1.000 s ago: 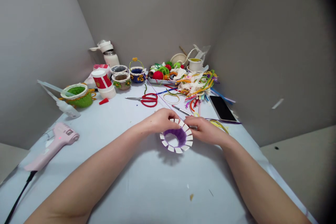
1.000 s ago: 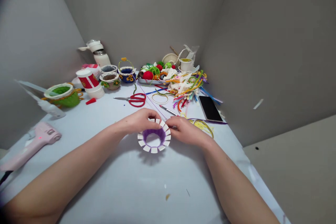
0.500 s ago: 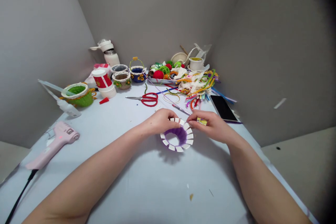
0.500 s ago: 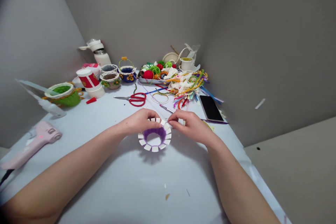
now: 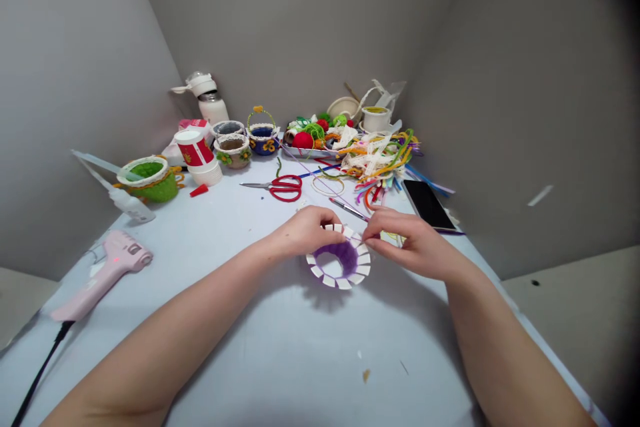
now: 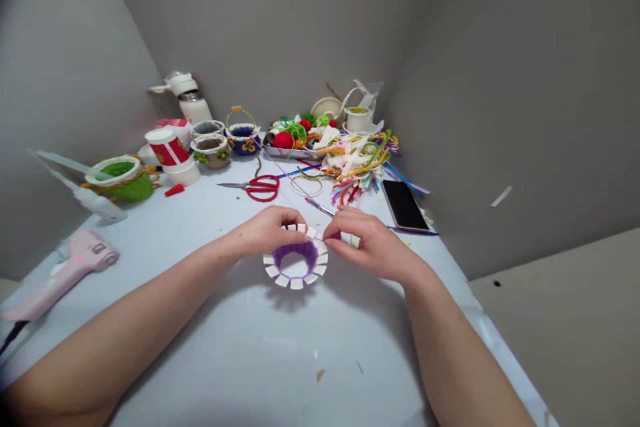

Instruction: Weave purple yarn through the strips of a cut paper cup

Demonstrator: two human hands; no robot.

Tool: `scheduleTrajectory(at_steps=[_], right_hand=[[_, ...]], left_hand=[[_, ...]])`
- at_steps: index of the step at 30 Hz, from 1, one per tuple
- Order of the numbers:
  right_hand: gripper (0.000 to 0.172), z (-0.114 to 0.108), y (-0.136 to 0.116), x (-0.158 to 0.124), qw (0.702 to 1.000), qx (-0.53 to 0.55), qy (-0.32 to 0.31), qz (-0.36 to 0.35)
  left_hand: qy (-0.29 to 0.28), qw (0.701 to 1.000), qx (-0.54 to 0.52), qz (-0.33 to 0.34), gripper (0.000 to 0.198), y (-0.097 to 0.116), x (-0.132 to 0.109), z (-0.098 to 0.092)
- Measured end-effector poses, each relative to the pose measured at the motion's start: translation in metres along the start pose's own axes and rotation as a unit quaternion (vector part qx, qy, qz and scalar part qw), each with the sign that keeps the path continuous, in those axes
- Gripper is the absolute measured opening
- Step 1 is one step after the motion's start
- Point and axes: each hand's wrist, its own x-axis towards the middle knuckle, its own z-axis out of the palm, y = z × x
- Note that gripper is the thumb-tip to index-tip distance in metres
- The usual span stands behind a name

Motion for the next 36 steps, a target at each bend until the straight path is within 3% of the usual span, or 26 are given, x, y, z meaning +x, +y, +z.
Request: scheduleTrajectory(at_steps=[8,15,19,26,30,36], right_hand=[[0.015,-0.001,0.007,-0.003,0.994,0.063,-0.069,0.063],[0.017,0.01,0.008,0.002,0.986,0.057,-0.139,0.074],[0.018,0.013,0.006,0.004,0.988,0.036,-0.131,0.074],[0.017,0.014,0.006,0.004,0.989,0.051,-0.12,0.068],[0.018,0.015,0.004,0.005,0.99,0.052,-0.108,0.072],[0.017,0.018,0.006,0.006,0.992,0.052,-0.086,0.076]], left_hand=[[-0.006,0.999,-0.032,0.016,0.018,-0.003,0.001,0.001],[-0.03,0.996,-0.079,-0.021,0.019,0.005,-0.004,0.0],[-0.051,0.992,-0.11,-0.045,0.023,0.008,-0.005,0.001],[-0.043,0.998,-0.025,-0.025,0.024,0.01,-0.004,-0.001],[-0.052,0.997,-0.05,-0.006,0.028,0.01,-0.002,-0.003],[-0.044,0.995,-0.08,-0.035,0.024,0.008,0.002,0.001]])
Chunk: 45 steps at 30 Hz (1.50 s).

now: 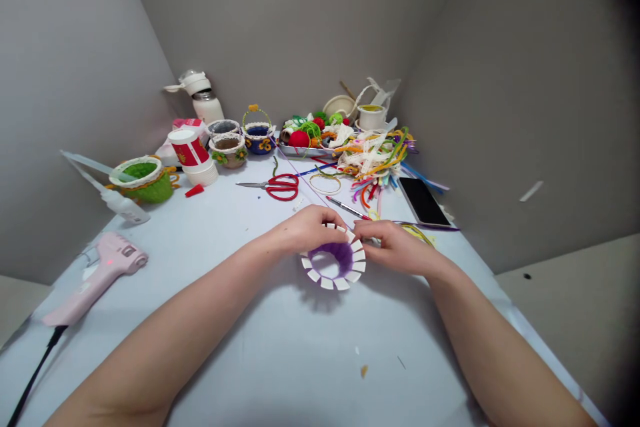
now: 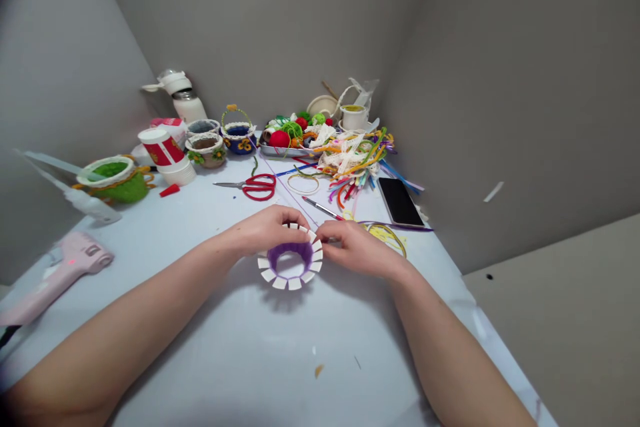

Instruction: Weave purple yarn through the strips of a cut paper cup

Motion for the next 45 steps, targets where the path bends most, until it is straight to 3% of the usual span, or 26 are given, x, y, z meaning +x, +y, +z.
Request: scheduleTrajectory(at_steps=[6,16,22,28,31,38,45], right_hand=[[0.019,0.001,0.003,0.002,1.0,-0.002,0.013,0.012],[0.02,0.001,0.003,0.001,1.0,-0.023,0.015,0.009],[0.021,0.001,0.004,0.001,0.999,-0.021,0.039,0.001],[0.023,0.0,0.004,0.001,0.997,-0.033,0.065,0.003],[0.023,0.0,0.003,0.001,0.997,-0.03,0.069,-0.003],[0.022,-0.001,0.005,0.001,0.998,-0.037,0.053,-0.007],[0.017,-0.008,0.009,-0.004,0.992,0.0,0.117,0.04]], left_hand=[[0.086,0.994,-0.054,-0.044,0.025,-0.005,0.001,0.003],[0.087,0.994,0.012,-0.061,0.024,-0.001,-0.004,0.001],[0.152,0.986,0.058,-0.033,0.021,-0.004,-0.004,-0.001],[0.085,0.993,0.072,-0.03,0.018,0.002,-0.011,-0.011],[0.08,0.994,0.068,-0.022,0.023,0.009,-0.013,-0.015],[0.026,0.999,0.03,0.026,0.024,0.003,0.001,-0.007],[0.051,0.996,0.067,0.002,0.026,-0.007,0.004,-0.004]])
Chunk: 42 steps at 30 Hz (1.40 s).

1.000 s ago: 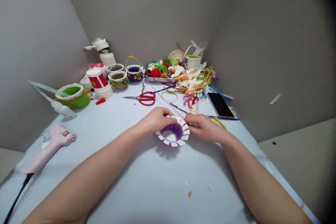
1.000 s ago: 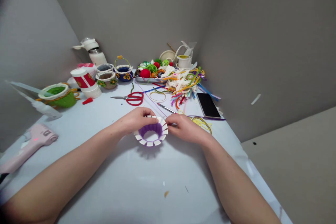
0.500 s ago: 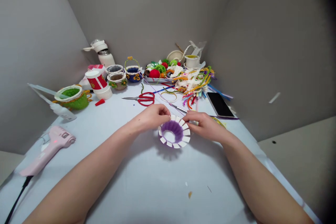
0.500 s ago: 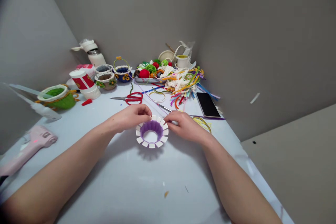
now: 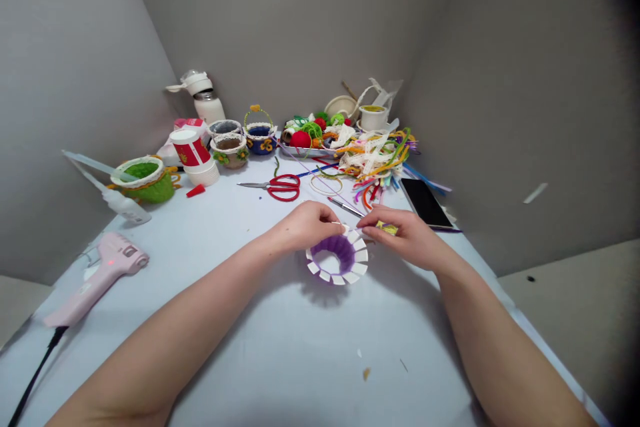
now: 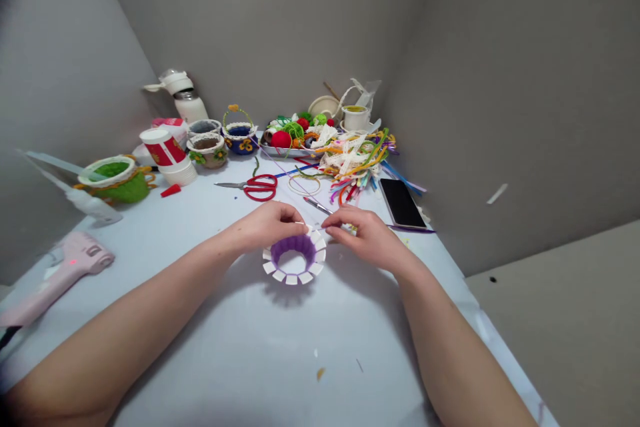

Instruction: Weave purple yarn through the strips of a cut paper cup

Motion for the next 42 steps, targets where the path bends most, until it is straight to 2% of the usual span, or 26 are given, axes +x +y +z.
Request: scheduleTrajectory(at_steps=[5,8,13,17,22,24,31,34,42], right_hand=[[0.016,0.005,-0.01,-0.001,0.998,0.001,0.052,-0.037],[0.014,0.006,-0.014,-0.001,0.996,-0.016,0.051,-0.067],[0.014,-0.002,-0.01,-0.003,0.996,-0.05,0.016,-0.077],[0.016,-0.006,-0.006,-0.004,0.997,-0.035,-0.021,-0.068],[0.015,0.001,-0.007,-0.001,0.993,0.001,-0.103,-0.05],[0.017,0.005,-0.008,0.0,0.991,0.008,-0.118,-0.06],[0.019,0.011,-0.01,0.002,0.993,-0.007,-0.103,-0.063],[0.02,0.012,-0.011,0.002,0.993,-0.011,-0.096,-0.067],[0.015,0.01,-0.005,0.002,0.995,-0.007,-0.068,-0.069]], left_hand=[[0.012,1.0,0.025,0.007,0.028,0.001,-0.001,0.001],[0.021,0.999,0.042,0.019,0.027,0.002,-0.002,0.002],[0.031,0.999,0.04,0.016,0.026,0.001,-0.003,0.001],[0.032,0.999,0.032,0.009,0.025,0.001,-0.004,0.0],[0.017,0.999,0.033,-0.002,0.021,0.004,-0.008,-0.006],[0.002,0.999,0.038,-0.01,0.019,0.007,-0.011,-0.009],[-0.033,0.999,-0.03,-0.006,0.022,0.01,-0.011,-0.009],[-0.057,0.998,-0.006,-0.006,0.02,0.011,-0.011,-0.007],[-0.026,0.999,0.027,-0.015,0.017,0.009,-0.014,-0.015]])
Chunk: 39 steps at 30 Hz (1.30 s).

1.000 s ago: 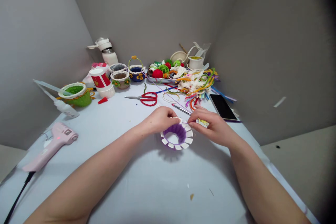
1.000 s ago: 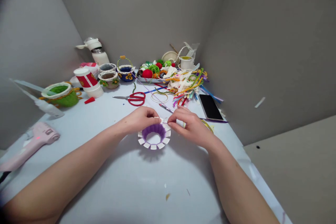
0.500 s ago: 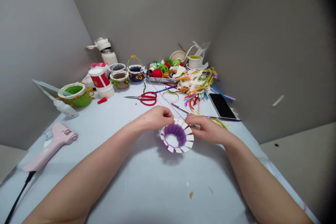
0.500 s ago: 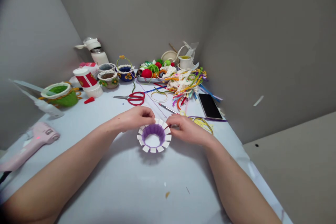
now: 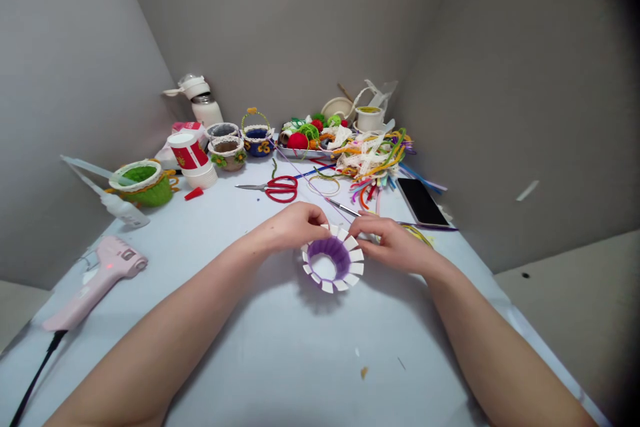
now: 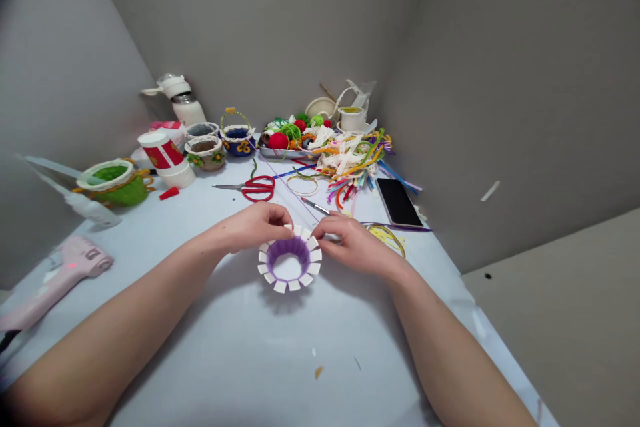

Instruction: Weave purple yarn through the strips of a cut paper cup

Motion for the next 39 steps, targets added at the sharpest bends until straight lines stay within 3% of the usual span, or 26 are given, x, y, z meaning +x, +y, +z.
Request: scheduleTrajectory(at_steps=[5,11,17,22,27,32,39], right_hand=[[0.015,-0.001,0.0,0.0,1.0,-0.006,0.022,-0.005],[0.016,0.0,-0.003,0.001,1.0,-0.008,0.025,-0.012],[0.015,0.0,-0.001,0.002,0.999,-0.021,0.023,-0.009],[0.011,-0.004,0.004,0.004,0.994,-0.068,0.083,0.0],[0.006,-0.009,-0.007,0.013,0.98,-0.128,0.137,-0.06],[0.01,-0.013,-0.022,0.011,0.977,-0.165,0.089,-0.103],[0.014,-0.016,-0.008,-0.004,0.99,-0.123,0.051,-0.054]], left_hand=[[-0.006,1.0,0.028,0.004,0.018,-0.006,-0.001,-0.005],[0.004,1.0,0.001,0.025,0.032,0.002,0.0,0.0],[0.009,0.999,-0.028,0.024,0.024,-0.004,0.011,0.011],[0.042,0.999,0.023,0.011,0.025,-0.007,0.011,0.011],[0.047,0.998,0.049,0.009,0.024,-0.004,0.008,0.01],[0.054,0.997,0.059,0.015,0.025,-0.006,0.008,0.009],[0.051,0.997,0.052,0.033,0.024,-0.009,0.009,0.01]])
